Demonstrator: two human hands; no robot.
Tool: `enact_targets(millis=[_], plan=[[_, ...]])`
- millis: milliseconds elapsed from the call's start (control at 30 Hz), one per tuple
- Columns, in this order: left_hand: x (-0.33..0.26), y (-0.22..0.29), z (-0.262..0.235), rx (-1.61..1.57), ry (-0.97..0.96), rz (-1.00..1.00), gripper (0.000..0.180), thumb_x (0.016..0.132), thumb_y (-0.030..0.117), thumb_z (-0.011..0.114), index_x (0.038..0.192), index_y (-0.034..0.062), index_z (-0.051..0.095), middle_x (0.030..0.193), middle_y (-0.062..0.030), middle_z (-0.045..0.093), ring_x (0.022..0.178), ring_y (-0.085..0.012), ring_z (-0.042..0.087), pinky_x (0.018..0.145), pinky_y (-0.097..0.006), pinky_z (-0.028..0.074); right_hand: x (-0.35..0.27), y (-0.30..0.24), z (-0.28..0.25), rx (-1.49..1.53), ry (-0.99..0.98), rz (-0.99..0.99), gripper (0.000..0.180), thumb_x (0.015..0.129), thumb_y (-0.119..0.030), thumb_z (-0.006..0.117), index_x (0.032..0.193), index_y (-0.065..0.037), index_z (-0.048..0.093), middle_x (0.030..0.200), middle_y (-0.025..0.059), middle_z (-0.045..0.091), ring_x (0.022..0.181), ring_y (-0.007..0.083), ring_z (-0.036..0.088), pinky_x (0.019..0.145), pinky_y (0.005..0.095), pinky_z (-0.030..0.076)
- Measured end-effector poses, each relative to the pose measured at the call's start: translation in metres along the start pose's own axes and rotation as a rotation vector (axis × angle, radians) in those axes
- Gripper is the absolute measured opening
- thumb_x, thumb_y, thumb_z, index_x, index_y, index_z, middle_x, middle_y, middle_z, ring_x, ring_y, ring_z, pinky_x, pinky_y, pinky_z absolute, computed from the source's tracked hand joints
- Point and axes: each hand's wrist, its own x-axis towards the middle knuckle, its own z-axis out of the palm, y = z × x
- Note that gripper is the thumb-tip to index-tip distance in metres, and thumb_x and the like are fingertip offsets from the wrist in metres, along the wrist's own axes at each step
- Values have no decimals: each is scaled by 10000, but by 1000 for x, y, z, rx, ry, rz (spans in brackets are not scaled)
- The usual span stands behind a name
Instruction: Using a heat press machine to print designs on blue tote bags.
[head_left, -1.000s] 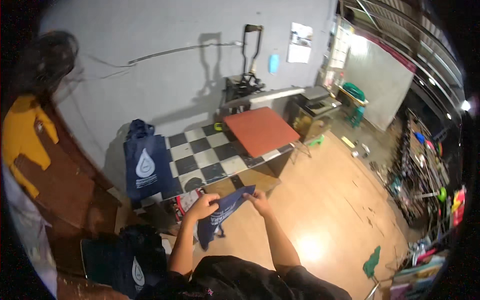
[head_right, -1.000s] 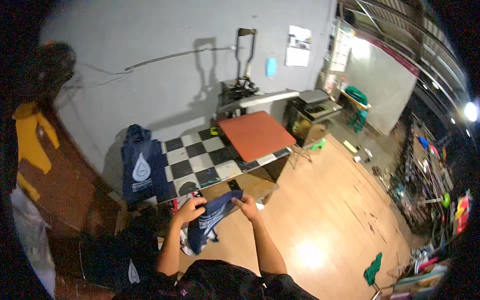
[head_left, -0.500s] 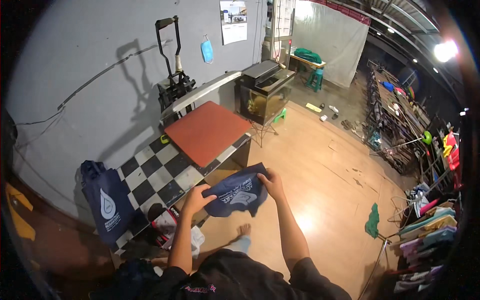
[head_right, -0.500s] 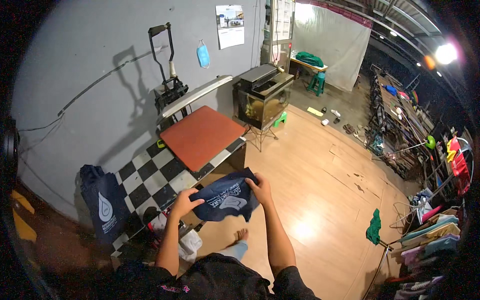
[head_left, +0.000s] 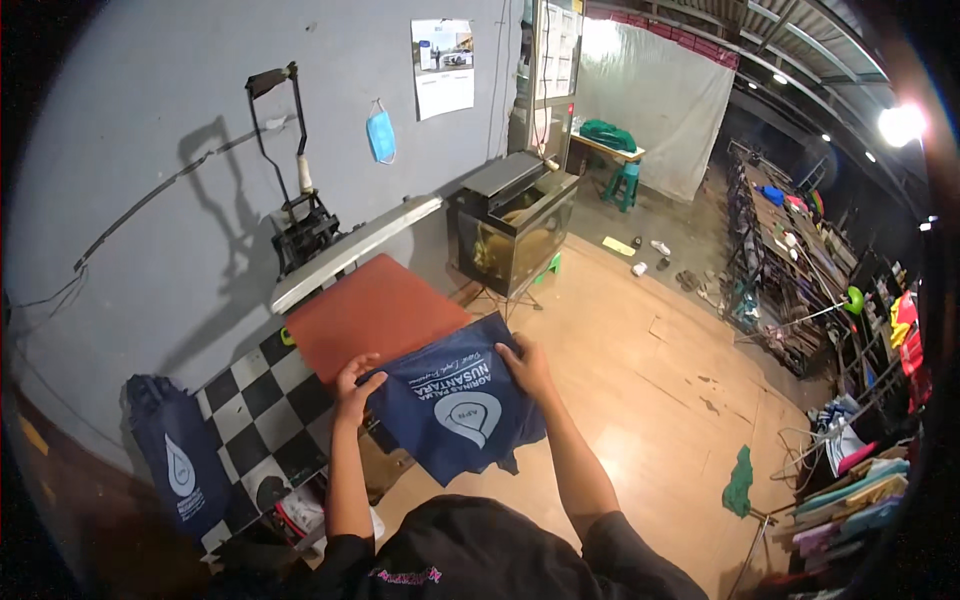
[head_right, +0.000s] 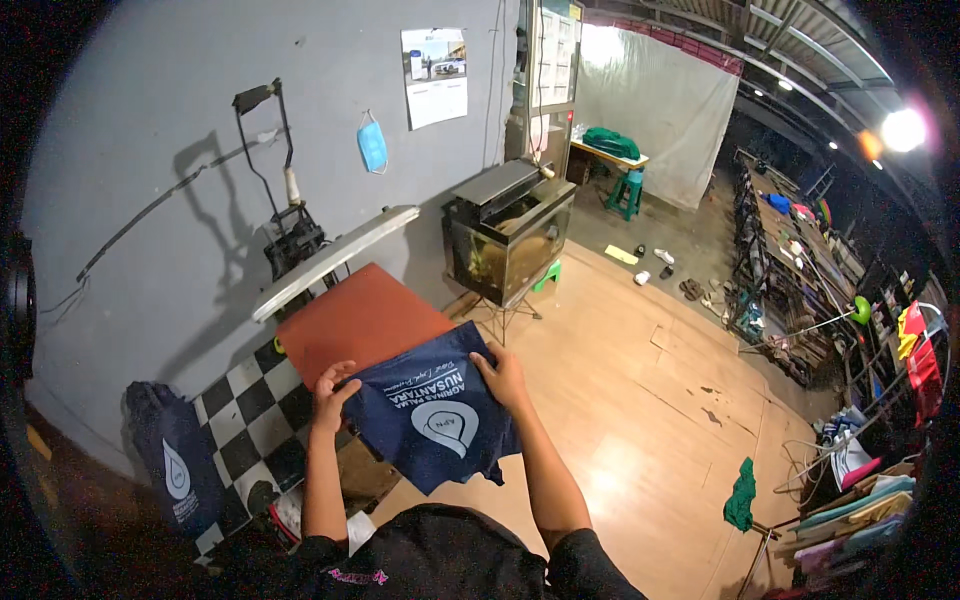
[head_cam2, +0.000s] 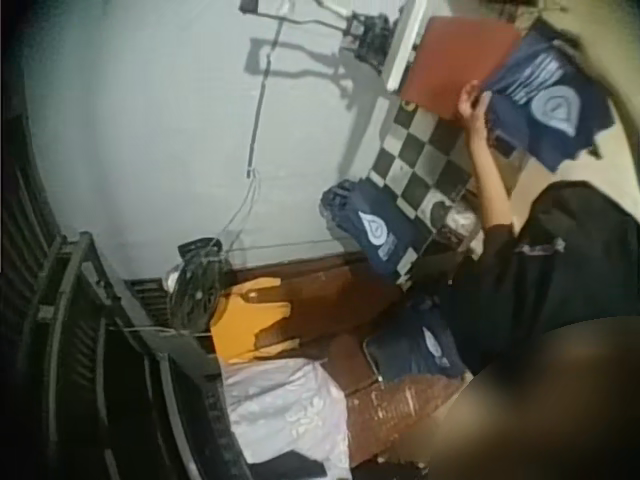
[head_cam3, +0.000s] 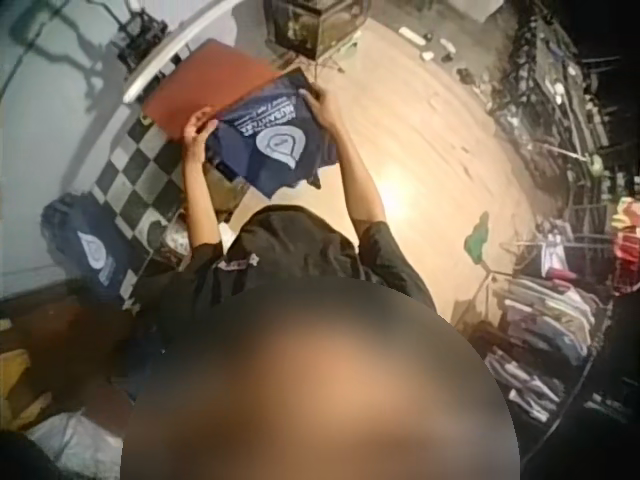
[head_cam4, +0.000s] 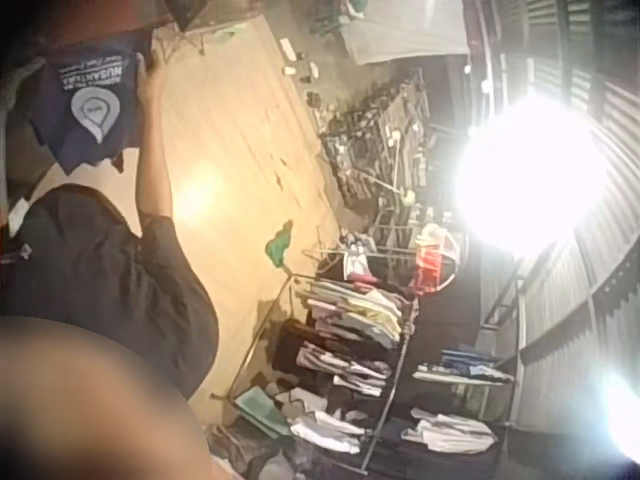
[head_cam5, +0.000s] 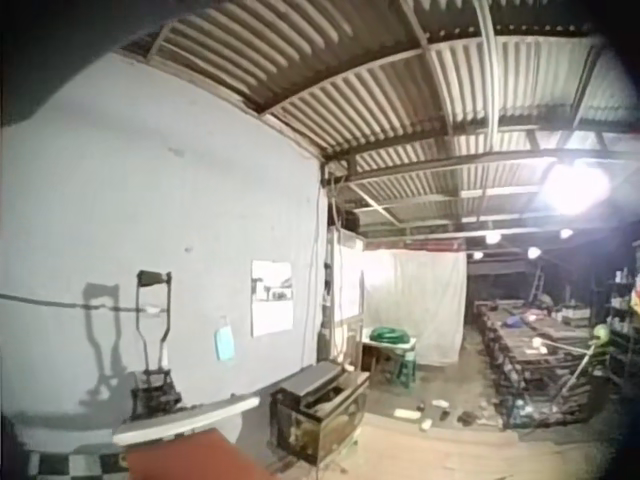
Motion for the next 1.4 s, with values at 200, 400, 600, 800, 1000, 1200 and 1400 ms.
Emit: enact_targets(millis=[200,400,600,800,1000,1200,1400], plan=[[10,-75,2,165,37,-5,340,896,115,700,1220,46,626,1266,-54,591,1146,-195,562,1003,-362,446,50,47,43,264,76,28,339,917,-328,686,913,7,636,685,140,601,630,163,517,593,364,424],[25,-81,11,-92,337,-262,337,892,153,721,1184,5,638,1066,-35,667,959,-139,616,875,-291,492,122,76,88,292,-198,24,362,932,-354,666,969,4,629,733,164,616,651,215,543,620,396,446],[65,-59,21,-94,728,-311,399,895,168,728,1241,12,606,1127,-54,666,1022,-157,611,865,-310,497,209,89,131,50,-390,-45,417,951,-394,639,1015,19,637,810,167,674,770,222,625,718,370,492],[52,-106,4,286,559,-412,635,782,168,837,1319,18,532,1073,-79,659,956,-177,628,808,-314,511,239,108,180,180,-448,-52,335,935,-283,629,1064,25,654,928,265,683,883,339,690,785,415,507],[42,-90,11,114,706,-212,522,785,51,805,1259,37,587,977,-48,646,875,-133,609,794,-281,514,264,119,219,25,-589,-163,335,863,-278,683,967,40,695,917,284,686,908,416,682,762,460,514],[90,-77,-41,229,804,-40,535,752,81,831,1226,25,590,1005,-68,687,893,-175,648,788,-313,529,308,99,272,284,-527,-152,454,924,-397,660,882,53,704,773,177,708,669,240,681,613,405,531],[93,-134,-72,674,990,-31,502,724,68,821,1178,27,610,1046,-147,703,895,-283,683,804,-362,539,290,100,252,-107,-870,94,347,876,-303,717,1002,19,689,787,107,702,716,276,667,679,392,528]])
